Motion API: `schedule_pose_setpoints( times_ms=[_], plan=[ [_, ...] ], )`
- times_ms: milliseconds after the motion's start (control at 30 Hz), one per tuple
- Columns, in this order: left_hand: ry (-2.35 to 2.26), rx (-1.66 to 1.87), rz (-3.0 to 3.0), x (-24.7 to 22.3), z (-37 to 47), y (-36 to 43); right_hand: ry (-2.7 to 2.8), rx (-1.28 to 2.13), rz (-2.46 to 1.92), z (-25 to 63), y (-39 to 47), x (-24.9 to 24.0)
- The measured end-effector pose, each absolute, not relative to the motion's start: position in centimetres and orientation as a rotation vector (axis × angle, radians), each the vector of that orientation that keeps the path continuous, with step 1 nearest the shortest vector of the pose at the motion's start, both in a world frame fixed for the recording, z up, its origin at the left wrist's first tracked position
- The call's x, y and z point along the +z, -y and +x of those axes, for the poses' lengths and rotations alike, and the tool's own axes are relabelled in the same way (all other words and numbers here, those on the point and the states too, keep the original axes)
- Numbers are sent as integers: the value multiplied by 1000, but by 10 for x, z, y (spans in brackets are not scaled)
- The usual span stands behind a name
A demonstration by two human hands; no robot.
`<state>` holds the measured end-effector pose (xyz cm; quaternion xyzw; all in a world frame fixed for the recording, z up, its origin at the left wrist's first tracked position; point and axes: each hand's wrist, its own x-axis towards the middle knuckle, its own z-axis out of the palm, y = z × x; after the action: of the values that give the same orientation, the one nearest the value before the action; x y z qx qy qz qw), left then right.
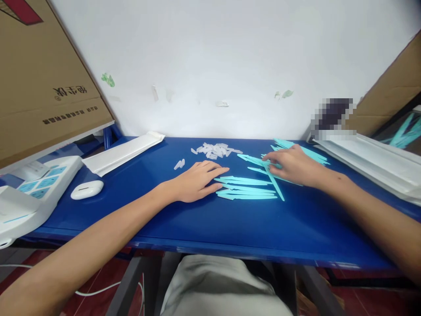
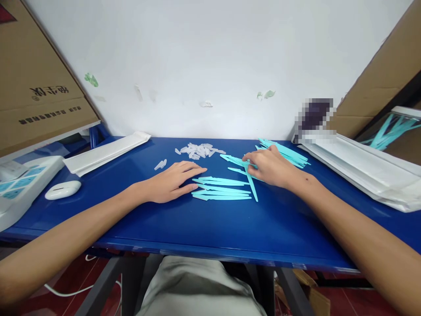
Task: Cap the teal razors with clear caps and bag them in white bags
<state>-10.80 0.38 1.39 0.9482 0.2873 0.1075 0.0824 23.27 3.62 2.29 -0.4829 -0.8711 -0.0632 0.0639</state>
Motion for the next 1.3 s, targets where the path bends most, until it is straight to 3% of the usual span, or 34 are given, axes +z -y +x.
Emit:
schedule_pose_setpoints(
  times_ms=[233,500,1300],
  plan=[
    [-841,340,2865,16,-108,-2,2566,123,-1578,234,-25,30],
    [-844,357,2902,13,-108,-4,2665,-94,-1402,240,-27,20],
    [-899,407,2849,12,-109,-4,2640,91,-909,196,-15,2]
  ],
)
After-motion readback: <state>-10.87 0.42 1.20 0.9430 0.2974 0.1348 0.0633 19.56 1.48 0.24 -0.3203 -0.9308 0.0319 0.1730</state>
